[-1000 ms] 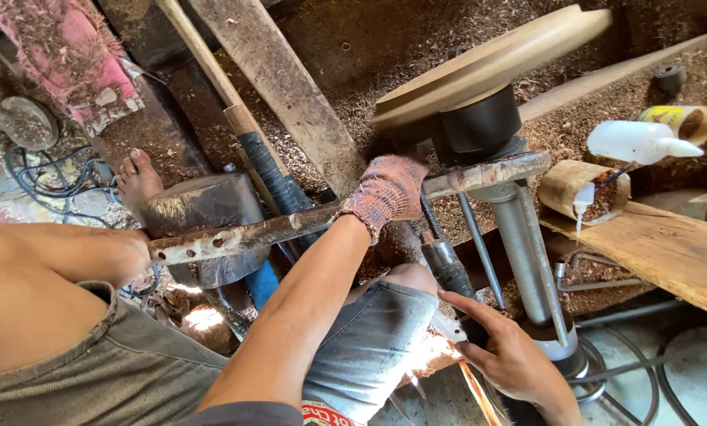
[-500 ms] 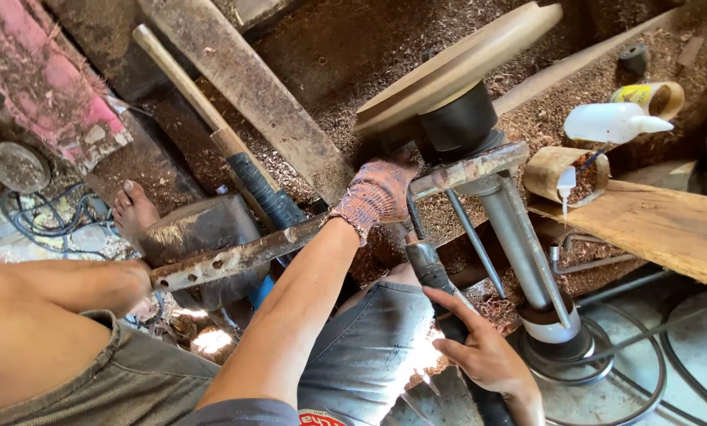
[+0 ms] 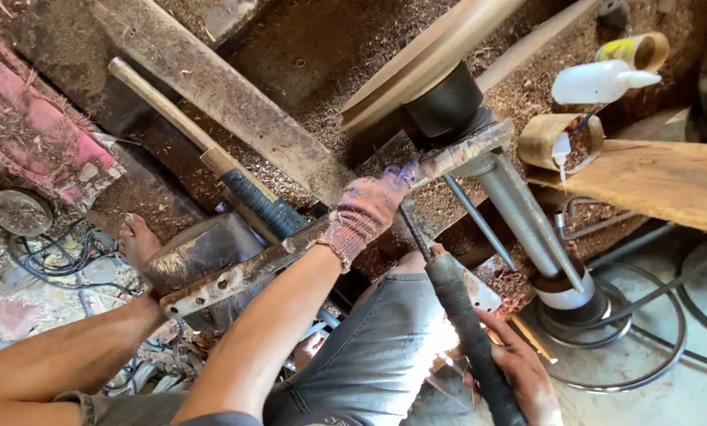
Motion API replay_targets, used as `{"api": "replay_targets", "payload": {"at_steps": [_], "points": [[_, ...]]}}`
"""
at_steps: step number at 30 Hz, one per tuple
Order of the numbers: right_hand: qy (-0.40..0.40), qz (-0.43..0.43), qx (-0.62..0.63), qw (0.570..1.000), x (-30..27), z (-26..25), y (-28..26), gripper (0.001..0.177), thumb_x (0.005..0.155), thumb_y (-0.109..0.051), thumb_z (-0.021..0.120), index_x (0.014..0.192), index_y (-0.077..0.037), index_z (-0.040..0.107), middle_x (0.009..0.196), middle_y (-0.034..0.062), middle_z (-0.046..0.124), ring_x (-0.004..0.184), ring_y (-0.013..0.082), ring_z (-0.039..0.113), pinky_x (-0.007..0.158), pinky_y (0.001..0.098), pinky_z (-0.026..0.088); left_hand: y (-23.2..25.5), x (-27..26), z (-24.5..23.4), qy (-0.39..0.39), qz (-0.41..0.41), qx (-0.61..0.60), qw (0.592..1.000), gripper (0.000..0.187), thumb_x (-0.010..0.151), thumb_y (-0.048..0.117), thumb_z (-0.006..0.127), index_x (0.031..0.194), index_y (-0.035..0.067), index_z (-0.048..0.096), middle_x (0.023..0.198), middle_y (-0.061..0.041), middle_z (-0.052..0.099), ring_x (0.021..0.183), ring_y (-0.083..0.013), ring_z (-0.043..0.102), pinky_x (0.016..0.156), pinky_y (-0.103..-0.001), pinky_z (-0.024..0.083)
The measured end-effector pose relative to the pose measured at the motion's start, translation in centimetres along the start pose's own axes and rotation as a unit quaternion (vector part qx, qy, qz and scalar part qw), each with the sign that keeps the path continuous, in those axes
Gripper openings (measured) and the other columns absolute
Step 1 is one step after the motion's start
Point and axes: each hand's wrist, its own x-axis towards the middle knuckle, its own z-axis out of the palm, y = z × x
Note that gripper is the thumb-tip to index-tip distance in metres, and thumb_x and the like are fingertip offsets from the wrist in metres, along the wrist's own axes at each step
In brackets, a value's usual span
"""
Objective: Shaping a piece of wood on a lathe using a handheld turning tool
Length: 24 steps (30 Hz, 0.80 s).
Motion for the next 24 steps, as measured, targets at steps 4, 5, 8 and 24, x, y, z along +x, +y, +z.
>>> {"api": "replay_targets", "payload": {"at_steps": [4, 5, 8, 24], "points": [[-0.241, -0.018, 0.115, 0.964, -0.3, -0.5, 2.4, 0.086, 0.087, -0.015, 0.072, 0.158, -0.011, 0.024, 0.130, 0.0484, 0.058, 0.089, 0.0434, 0.077, 0.059, 0.0457, 0.070, -0.6, -2.7, -2.0, -0.021, 0.000, 0.008, 1.000, 0.041, 0.100, 0.013, 0.053, 0.140, 0.016, 0.047, 0.093, -0.007, 0.073, 0.065, -0.0215, 0.072, 0.053, -0.038, 0.063], [-0.331, -0.056, 0.108, 0.936, -0.4, -0.9, 3.8, 0.096, 0.092, -0.017, 0.082, 0.159, -0.010, 0.013, 0.142, 0.0465, 0.048, 0.105, 0.0454, 0.076, 0.069, 0.0462, 0.072, -0.8, -3.0, -1.3, 0.037, 0.026, 0.039, 0.998, 0.044, 0.100, 0.017, 0.047, 0.144, 0.021, 0.046, 0.083, -0.003, 0.072, 0.055, -0.0176, 0.068, 0.045, -0.035, 0.059], [-0.289, -0.037, 0.112, 0.950, -1.8, 1.6, 2.1, 0.085, 0.092, -0.008, 0.073, 0.157, -0.006, 0.020, 0.143, 0.0448, 0.049, 0.104, 0.0402, 0.077, 0.066, 0.0445, 0.070, -1.8, -1.9, 2.1, 0.030, 0.022, 0.128, 0.991, 0.063, 0.094, 0.019, 0.044, 0.155, 0.016, 0.030, 0.102, -0.020, 0.069, 0.060, -0.0208, 0.067, 0.038, -0.040, 0.051], [-0.123, 0.023, 0.095, 0.988, 0.5, 8.8, 1.9, 0.105, 0.075, 0.002, 0.072, 0.163, -0.030, 0.026, 0.077, 0.0167, 0.063, 0.037, 0.0210, 0.052, 0.028, 0.0332, 0.042, -2.3, 1.1, -3.2, -0.124, -0.093, -0.108, 0.982, 0.033, 0.092, 0.025, 0.069, 0.120, 0.014, 0.057, 0.114, -0.014, 0.068, 0.106, -0.0382, 0.068, 0.089, -0.050, 0.061]]}}
